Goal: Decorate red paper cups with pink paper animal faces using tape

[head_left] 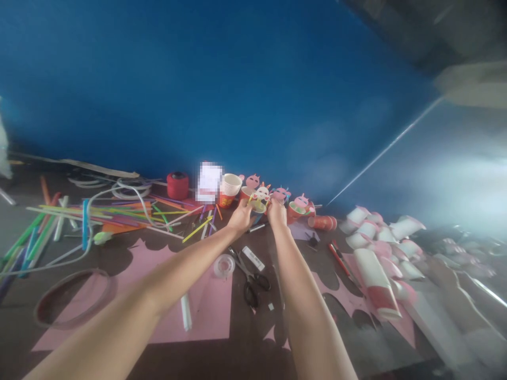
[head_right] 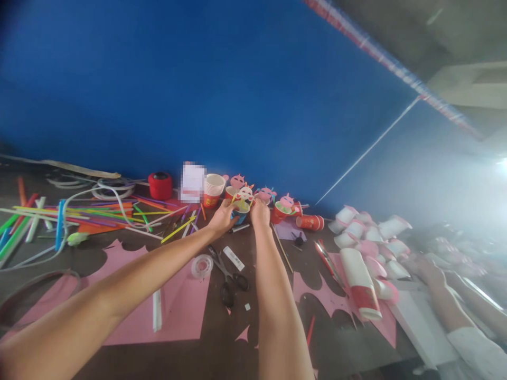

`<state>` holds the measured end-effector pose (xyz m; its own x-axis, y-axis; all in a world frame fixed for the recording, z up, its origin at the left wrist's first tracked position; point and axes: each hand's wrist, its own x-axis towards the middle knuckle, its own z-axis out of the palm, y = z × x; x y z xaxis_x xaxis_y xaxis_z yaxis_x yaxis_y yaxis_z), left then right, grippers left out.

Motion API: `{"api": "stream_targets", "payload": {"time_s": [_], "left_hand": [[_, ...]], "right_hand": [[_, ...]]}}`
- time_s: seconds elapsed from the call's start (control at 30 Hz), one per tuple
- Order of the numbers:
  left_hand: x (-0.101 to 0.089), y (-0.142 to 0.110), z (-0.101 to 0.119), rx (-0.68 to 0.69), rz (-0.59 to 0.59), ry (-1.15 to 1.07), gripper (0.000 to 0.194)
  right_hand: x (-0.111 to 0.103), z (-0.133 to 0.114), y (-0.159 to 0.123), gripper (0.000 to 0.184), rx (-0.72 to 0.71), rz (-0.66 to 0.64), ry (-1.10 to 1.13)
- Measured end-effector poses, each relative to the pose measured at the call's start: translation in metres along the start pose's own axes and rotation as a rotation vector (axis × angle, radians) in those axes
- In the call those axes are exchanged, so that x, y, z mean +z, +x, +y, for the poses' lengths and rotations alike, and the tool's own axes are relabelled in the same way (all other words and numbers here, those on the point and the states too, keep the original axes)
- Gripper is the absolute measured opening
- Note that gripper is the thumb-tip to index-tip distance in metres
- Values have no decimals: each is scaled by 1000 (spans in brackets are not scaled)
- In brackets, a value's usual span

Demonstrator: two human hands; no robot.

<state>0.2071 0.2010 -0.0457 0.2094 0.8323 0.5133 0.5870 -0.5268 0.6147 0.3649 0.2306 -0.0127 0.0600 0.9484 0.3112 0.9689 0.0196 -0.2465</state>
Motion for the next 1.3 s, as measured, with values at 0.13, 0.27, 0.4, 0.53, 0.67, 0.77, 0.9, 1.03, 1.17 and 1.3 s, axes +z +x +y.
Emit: {"api": "stream_targets", "payload": {"time_s": [0.13, 0.27, 0.4, 0.53, 0.67, 0.77, 0.9, 1.03, 1.17, 1.3], "left_hand": [[-1, -1, 1, -13, -4, 11, 31], [-1, -1, -1, -19, 3, 19, 32], [-2, -1, -2, -23, 7, 28, 31], [-3, -1, -2, -23, 14, 42, 29], [-1, -2, -3, -30, 19, 53, 30], [0, -1, -4, -40, 19, 56, 33], [0, -2, -5, -53, 18, 63, 31], [1, -2, -5, -70, 16, 70, 26], [3, -2, -5, -67, 4, 60, 24], [4, 0, -5, -51, -9, 41, 25]], "right_hand": [[-1, -4, -2, 30, 8, 11, -2], [-2, -1, -8, 31, -21, 38, -3], [-4, 4, -10, 36, -52, 71, -1], [-3, 5, -9, 41, -75, 94, 15], [0, 4, -15, 41, -77, 151, 42], [1, 11, -24, 41, -31, 224, 54], [0, 38, -30, 45, 147, 313, 39], [-2, 69, -24, 48, 253, 297, 16], [-2, 83, -16, 38, 257, 225, 2], [-1, 80, -13, 26, 234, 180, -5]]}}
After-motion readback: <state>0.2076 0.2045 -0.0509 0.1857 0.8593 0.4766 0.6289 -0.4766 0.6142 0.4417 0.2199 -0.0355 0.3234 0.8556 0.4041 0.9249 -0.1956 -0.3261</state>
